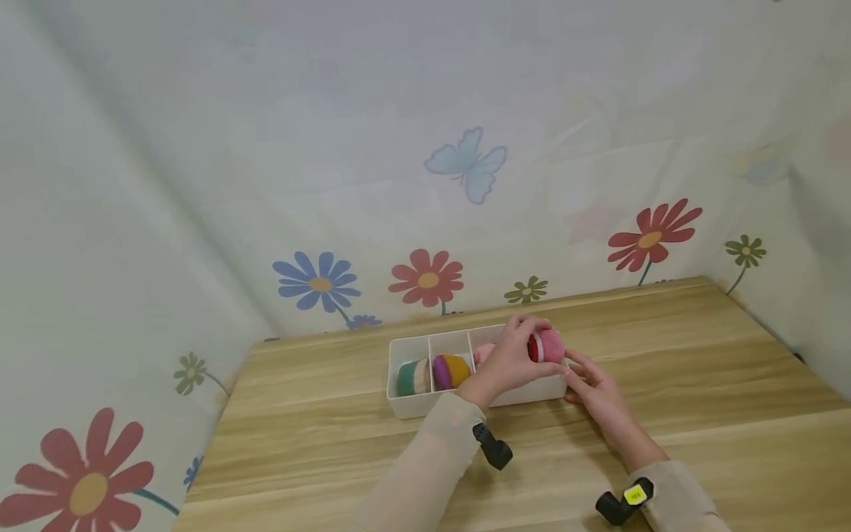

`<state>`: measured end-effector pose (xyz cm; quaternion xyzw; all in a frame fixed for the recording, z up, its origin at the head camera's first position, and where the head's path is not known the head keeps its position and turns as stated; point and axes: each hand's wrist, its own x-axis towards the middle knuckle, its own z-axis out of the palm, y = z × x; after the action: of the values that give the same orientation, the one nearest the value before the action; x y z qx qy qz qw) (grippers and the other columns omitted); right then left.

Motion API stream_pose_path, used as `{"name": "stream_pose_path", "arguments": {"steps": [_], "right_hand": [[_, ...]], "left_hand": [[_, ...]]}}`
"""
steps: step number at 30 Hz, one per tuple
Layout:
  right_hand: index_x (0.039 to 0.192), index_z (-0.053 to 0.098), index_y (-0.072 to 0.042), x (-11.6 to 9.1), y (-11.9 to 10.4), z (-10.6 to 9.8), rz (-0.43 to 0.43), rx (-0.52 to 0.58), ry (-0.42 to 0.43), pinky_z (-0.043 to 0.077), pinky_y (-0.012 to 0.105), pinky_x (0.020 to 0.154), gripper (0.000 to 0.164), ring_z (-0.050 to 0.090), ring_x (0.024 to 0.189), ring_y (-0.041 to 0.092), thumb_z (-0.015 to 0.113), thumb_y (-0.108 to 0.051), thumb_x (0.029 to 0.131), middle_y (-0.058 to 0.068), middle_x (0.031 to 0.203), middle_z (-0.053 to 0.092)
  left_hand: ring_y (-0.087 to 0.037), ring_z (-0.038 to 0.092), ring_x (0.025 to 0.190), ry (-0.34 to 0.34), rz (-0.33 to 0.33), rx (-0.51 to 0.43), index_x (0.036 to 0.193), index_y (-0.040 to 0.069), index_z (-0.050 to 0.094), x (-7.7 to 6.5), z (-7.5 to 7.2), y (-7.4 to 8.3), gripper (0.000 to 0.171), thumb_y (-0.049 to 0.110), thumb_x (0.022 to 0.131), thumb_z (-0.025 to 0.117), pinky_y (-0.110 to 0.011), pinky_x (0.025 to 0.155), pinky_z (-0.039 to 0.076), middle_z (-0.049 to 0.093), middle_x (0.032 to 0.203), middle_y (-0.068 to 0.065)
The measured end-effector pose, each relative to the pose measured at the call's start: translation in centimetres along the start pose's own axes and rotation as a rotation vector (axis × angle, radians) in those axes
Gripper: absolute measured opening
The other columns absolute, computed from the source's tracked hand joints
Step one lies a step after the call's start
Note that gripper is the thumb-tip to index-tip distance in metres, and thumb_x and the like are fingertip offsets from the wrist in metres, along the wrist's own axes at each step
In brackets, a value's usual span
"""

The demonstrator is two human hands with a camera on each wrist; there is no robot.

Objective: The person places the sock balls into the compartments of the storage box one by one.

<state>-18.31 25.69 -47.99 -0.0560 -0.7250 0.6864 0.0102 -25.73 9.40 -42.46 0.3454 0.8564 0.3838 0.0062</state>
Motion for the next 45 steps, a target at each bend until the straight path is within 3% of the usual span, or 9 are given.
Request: {"name": "stream_pose_path", "arguments": {"steps": [11, 17, 21, 32, 38, 41, 45], "right_hand": [[0.143, 0.035, -0.012, 0.0, 0.3, 0.0, 0.015, -0.02, 0.001, 0.05, 0.03, 0.082, 0.059, 0.048, 0.109, 0.029, 0.053, -0.039, 0.093, 0.023, 0.134, 0.041], [0.141, 0.039, -0.012, 0.2, 0.4, 0.0, -0.02, -0.03, 0.001, 0.05, 0.029, 0.08, 0.055, 0.049, 0.109, 0.029, 0.052, -0.038, 0.094, 0.023, 0.132, 0.043], [0.141, 0.039, -0.012, 0.2, 0.4, 0.0, -0.022, -0.038, -0.004, 0.05, 0.029, 0.079, 0.055, 0.049, 0.108, 0.027, 0.051, -0.039, 0.094, 0.022, 0.132, 0.043], [0.141, 0.039, -0.012, 0.2, 0.4, 0.0, -0.017, -0.036, -0.006, 0.05, 0.029, 0.079, 0.056, 0.051, 0.101, 0.014, 0.052, -0.039, 0.093, 0.02, 0.132, 0.044], [0.141, 0.039, -0.013, 0.1, 0.2, 0.2, -0.013, -0.056, 0.004, 0.05, 0.028, 0.079, 0.057, 0.051, 0.101, 0.013, 0.052, -0.04, 0.093, 0.022, 0.132, 0.044], [0.141, 0.039, -0.012, 0.0, 0.1, 0.3, -0.016, -0.052, 0.005, 0.05, 0.028, 0.079, 0.056, 0.052, 0.099, 0.01, 0.052, -0.039, 0.093, 0.023, 0.132, 0.044], [0.141, 0.039, -0.011, -0.2, -0.1, 0.3, -0.013, -0.05, 0.01, 0.05, 0.028, 0.079, 0.056, 0.053, 0.098, 0.01, 0.052, -0.038, 0.094, 0.023, 0.133, 0.043]], "left_hand": [[-0.017, 0.048, 0.108, -0.036, -0.028, 0.005, 0.13, 0.017, 0.047, 0.1, 0.1, -0.2, 0.067, 0.029, 0.073, 0.08, -0.023, 0.086, 0.045, 0.037, 0.135, -0.008], [-0.019, 0.046, 0.114, -0.044, -0.013, 0.02, 0.13, 0.015, 0.048, 0.0, -0.1, -0.1, 0.066, 0.031, 0.074, 0.078, -0.029, 0.093, 0.042, 0.041, 0.132, -0.006], [-0.019, 0.045, 0.117, -0.058, -0.039, 0.027, 0.131, 0.017, 0.048, -0.3, -0.5, 0.1, 0.064, 0.032, 0.075, 0.077, -0.031, 0.095, 0.041, 0.041, 0.132, -0.004], [-0.016, 0.045, 0.116, -0.034, -0.052, 0.068, 0.127, 0.021, 0.05, -0.8, -1.1, -0.1, 0.056, 0.032, 0.078, 0.075, -0.032, 0.094, 0.042, 0.045, 0.129, -0.001], [-0.015, 0.049, 0.106, -0.01, -0.063, 0.07, 0.127, 0.02, 0.051, -1.6, -1.7, -0.5, 0.052, 0.031, 0.081, 0.072, -0.042, 0.092, 0.04, 0.046, 0.127, 0.001], [-0.012, 0.053, 0.084, -0.007, -0.052, 0.037, 0.126, 0.016, 0.052, -2.0, -2.1, -0.7, 0.05, 0.027, 0.082, 0.071, -0.031, 0.083, 0.045, 0.046, 0.125, -0.002], [-0.014, 0.052, 0.086, -0.01, -0.071, -0.013, 0.126, 0.013, 0.052, -2.7, -2.5, -1.0, 0.046, 0.024, 0.084, 0.069, -0.023, 0.078, 0.047, 0.046, 0.124, -0.004]]}}
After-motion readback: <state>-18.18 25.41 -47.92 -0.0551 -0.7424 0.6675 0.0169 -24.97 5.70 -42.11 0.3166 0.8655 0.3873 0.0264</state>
